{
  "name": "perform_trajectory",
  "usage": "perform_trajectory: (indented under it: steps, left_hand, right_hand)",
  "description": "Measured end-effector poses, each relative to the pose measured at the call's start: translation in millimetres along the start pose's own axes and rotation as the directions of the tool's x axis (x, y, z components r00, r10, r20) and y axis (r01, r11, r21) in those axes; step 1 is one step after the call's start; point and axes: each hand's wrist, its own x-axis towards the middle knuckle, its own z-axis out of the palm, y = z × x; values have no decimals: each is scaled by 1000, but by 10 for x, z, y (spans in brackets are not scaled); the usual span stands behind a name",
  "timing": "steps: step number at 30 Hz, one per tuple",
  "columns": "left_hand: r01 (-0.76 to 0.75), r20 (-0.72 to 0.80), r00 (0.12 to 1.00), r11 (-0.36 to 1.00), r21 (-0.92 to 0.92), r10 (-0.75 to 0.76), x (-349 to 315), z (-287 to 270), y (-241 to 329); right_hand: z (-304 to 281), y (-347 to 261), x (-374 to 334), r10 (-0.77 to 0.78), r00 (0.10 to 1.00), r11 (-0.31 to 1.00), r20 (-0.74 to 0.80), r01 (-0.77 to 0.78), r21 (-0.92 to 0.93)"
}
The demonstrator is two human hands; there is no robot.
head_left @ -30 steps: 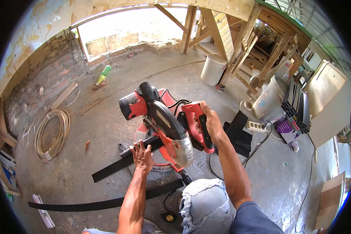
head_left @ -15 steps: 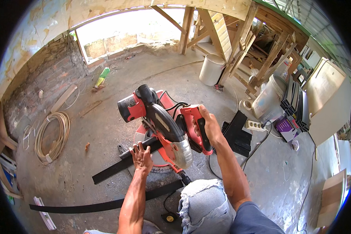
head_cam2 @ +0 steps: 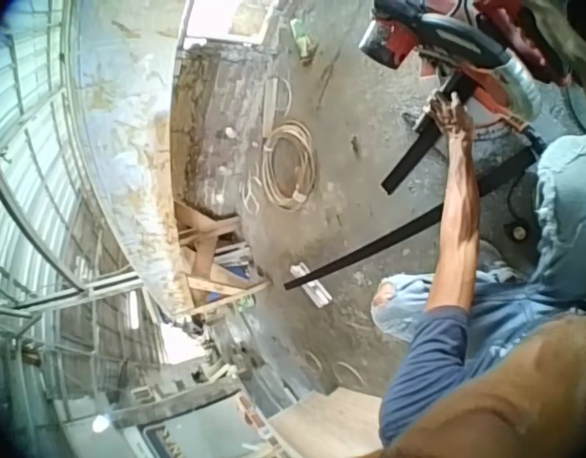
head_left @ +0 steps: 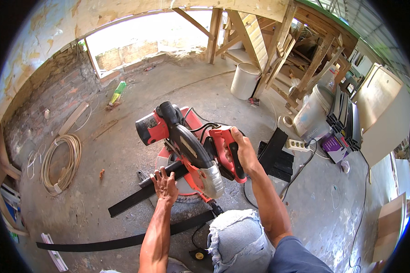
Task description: The person measures and cuts a black metal beam using a miter saw and a measuring tape.
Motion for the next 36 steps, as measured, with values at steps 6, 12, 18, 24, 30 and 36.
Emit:
perform_trajectory:
  steps: [6,12,18,24,30,36]
  left_hand:
    - [-7,-6,1000,1000,6,7,7,15,-6]
    - [-11,-31,999,1000,-9,11,1,61,-42]
    - [-27,-36,999,1000,3,27,4,37,-13]
    - [-22,-5,1000,1000,5,22,4,-22,0]
    - [-13,30,999,1000,-13,13,7,-115,25]
    - [-17,-15,1000,1000,23,17,4,-34,-13]
  right_hand:
    - [-21,111,-46,-48,999,999,-15,48,5]
    - [-58,267,-66,-54,998,998,13,53,32]
    - [-63,313,-159,-85,996,996,9,85,26]
    - [-124,511,-286,-143,989,990,46,142,17]
    - [-130,612,-320,-184,982,982,36,182,56]
    - [-64,268,-133,-74,996,997,51,74,-6]
